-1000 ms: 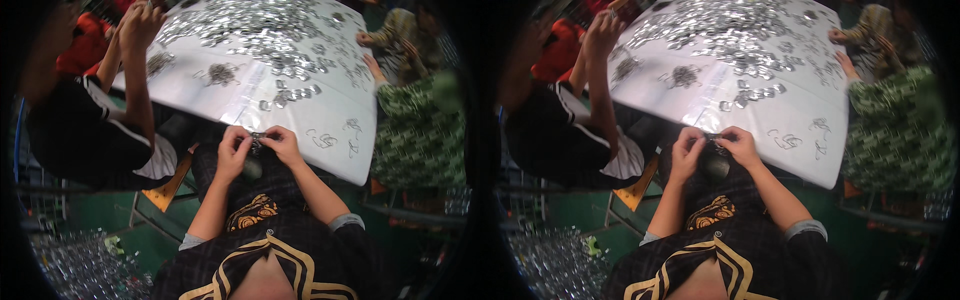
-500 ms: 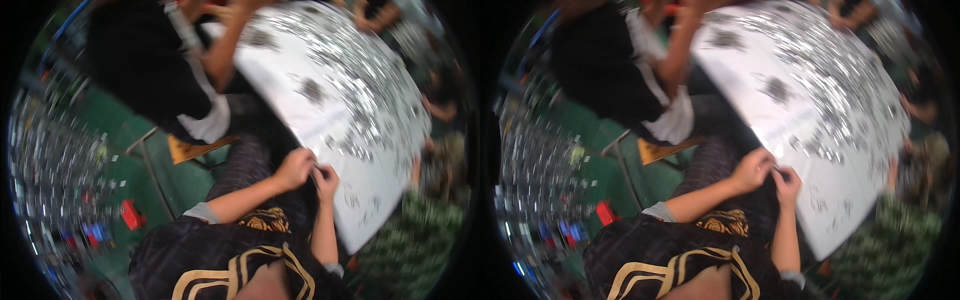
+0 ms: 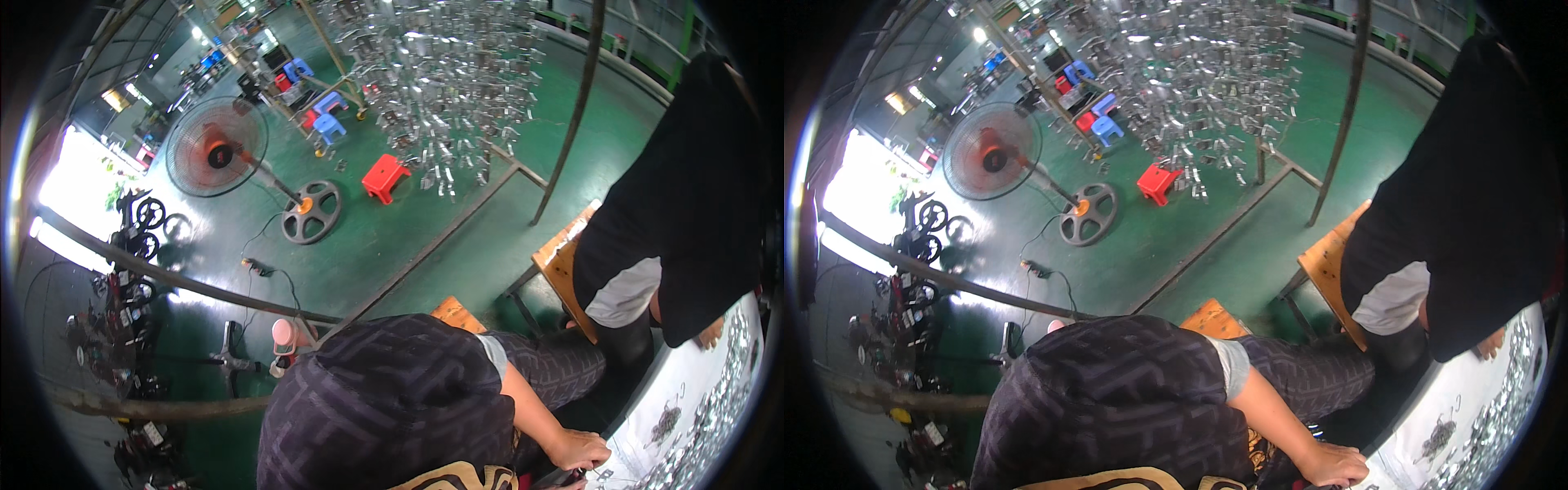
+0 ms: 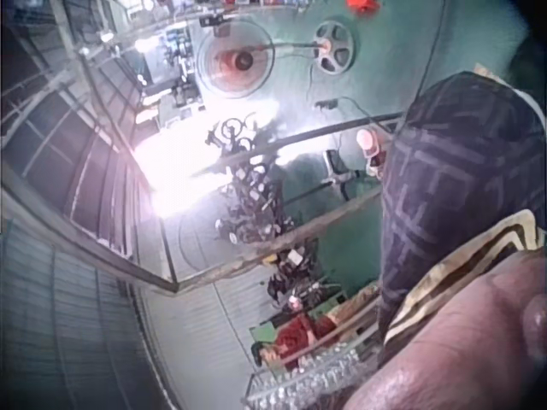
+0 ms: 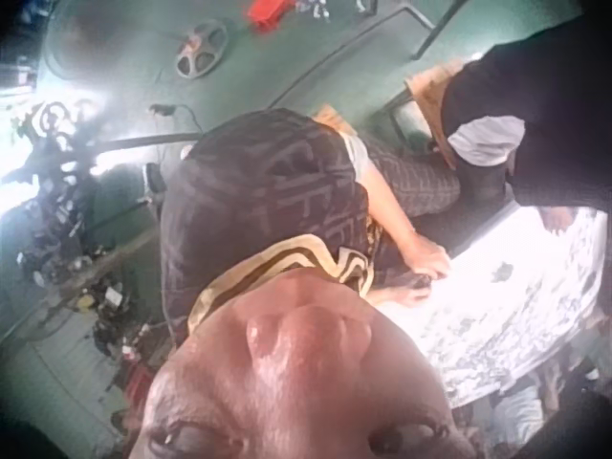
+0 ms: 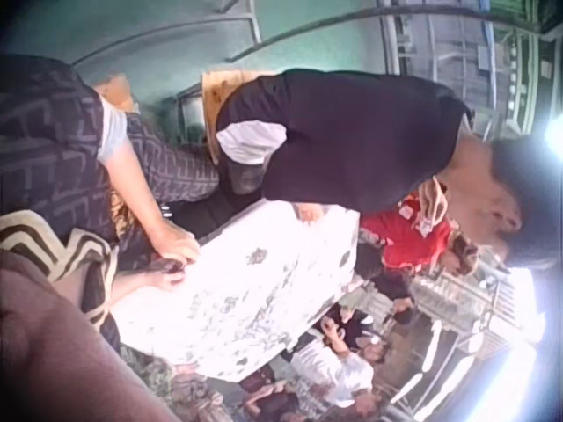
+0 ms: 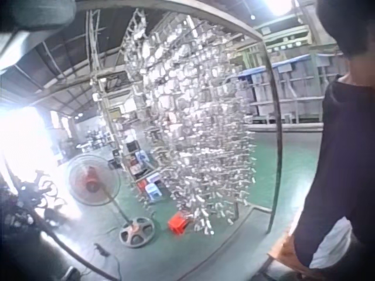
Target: The person assembles metal components by threading small metal pieces onto hooks and hanging them on a vertical rack, while several other people perform similar actions at a central table.
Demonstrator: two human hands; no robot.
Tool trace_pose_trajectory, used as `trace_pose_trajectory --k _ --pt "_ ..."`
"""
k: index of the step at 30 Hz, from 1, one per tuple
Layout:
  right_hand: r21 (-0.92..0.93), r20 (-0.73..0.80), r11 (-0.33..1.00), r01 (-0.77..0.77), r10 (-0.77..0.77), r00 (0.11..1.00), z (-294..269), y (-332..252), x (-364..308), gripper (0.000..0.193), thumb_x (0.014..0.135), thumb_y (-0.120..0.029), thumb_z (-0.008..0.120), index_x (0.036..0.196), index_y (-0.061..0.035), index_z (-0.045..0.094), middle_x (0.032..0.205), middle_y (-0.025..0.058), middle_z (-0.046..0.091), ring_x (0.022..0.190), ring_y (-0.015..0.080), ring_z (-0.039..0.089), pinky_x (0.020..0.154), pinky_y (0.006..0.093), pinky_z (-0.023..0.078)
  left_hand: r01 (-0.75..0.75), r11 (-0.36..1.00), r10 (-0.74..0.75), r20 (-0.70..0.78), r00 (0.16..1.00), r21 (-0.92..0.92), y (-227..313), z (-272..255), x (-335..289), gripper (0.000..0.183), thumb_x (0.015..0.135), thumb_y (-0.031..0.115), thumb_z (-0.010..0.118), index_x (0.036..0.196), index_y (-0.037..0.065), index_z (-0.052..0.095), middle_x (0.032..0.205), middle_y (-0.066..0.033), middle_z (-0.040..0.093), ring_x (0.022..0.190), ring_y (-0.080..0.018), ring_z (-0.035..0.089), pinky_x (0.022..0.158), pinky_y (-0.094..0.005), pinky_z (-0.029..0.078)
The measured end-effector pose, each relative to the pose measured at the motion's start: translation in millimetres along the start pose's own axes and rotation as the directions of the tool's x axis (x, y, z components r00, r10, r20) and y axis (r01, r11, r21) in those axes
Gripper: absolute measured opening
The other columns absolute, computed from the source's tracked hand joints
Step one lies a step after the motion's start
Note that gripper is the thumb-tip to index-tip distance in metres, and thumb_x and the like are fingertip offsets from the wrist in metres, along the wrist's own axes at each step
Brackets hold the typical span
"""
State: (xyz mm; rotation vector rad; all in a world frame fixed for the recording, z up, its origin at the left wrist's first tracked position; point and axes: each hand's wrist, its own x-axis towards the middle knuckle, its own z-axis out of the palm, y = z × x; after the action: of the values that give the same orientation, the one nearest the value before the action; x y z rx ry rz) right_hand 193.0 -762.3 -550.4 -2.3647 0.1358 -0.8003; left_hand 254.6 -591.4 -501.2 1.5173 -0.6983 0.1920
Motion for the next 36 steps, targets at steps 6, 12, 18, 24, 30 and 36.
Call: trace_pose_trajectory --k 6,12,18,24,30,36 --pt "0.177 0.065 0.979 -0.104 0.093 0.994 11 -12 0 0.022 0.09 -0.024 0.064 0.09 -0.0021 0.064 0.084 0.0133 0.063 0.073 0.0277 0.062 0.067 0.0369 0.052 -0.065 0.997 0.065 -0.018 0.998 0.036 -7 1 1 0.012 0.08 0.008 0.064 0.082 0.004 0.052 0.079 -0.0139 0.056 0.078 -0.0314 0.054 0.072 -0.0411 0.04" --pt "0.329 0.115 0.911 -0.25 0.225 0.968 9 -21 -4 0.022 0.09 -0.024 0.065 0.092 -0.0023 0.066 0.086 0.0129 0.066 0.076 0.0272 0.063 0.07 0.0358 0.053 -0.012 0.999 0.014 -0.035 0.999 0.047 -6 4 -2 0.013 0.08 0.007 0.064 0.082 0.006 0.052 0.08 -0.0134 0.056 0.08 -0.0317 0.054 0.074 -0.0415 0.04" --pt "0.456 0.093 0.801 -0.388 0.391 0.916 2 -30 -13 0.022 0.089 -0.024 0.066 0.095 -0.0025 0.068 0.089 0.0125 0.068 0.078 0.0267 0.065 0.073 0.0348 0.054 0.029 1.0 -0.029 0.024 0.999 -0.004 9 1 -5 0.013 0.078 0.012 0.063 0.079 0.006 0.051 0.081 -0.0117 0.054 0.083 -0.0313 0.053 0.075 -0.0407 0.04" --pt "0.245 0.055 0.876 -0.415 0.415 0.908 -10 -26 6 0.02 0.09 -0.009 0.058 0.104 0.0064 0.061 0.097 0.0121 0.063 0.088 0.0206 0.058 0.083 0.0338 0.049 0.103 0.995 -0.103 -0.024 0.994 0.004 13 -19 -5 0.009 0.078 0.01 0.058 0.083 0.002 0.057 0.086 -0.0152 0.055 0.086 -0.0344 0.052 0.078 -0.0426 0.041" --pt "-0.308 -0.156 0.922 -0.237 0.197 0.968 -3 -4 44 0.037 0.081 -0.019 0.068 0.111 0.0013 0.063 0.109 0.0188 0.056 0.105 0.0327 0.051 0.088 0.0417 0.043 0.219 0.971 -0.213 0.06 0.975 -0.098 11 -32 3 0.006 0.083 -0.002 0.055 0.088 0.0 0.056 0.084 -0.0144 0.057 0.08 -0.0295 0.058 0.072 -0.0348 0.047" --pt "-0.485 -0.109 0.832 -0.27 0.248 0.963 5 -15 69 0.031 0.08 -0.021 0.068 0.105 -0.0041 0.067 0.098 0.0113 0.056 0.099 0.0302 0.051 0.085 0.0442 0.04 0.272 0.957 -0.254 0.159 0.954 -0.102 8 -22 -1 0.007 0.087 -0.003 0.053 0.093 -0.001 0.054 0.087 -0.0118 0.059 0.077 -0.0217 0.06 0.071 -0.0308 0.048"
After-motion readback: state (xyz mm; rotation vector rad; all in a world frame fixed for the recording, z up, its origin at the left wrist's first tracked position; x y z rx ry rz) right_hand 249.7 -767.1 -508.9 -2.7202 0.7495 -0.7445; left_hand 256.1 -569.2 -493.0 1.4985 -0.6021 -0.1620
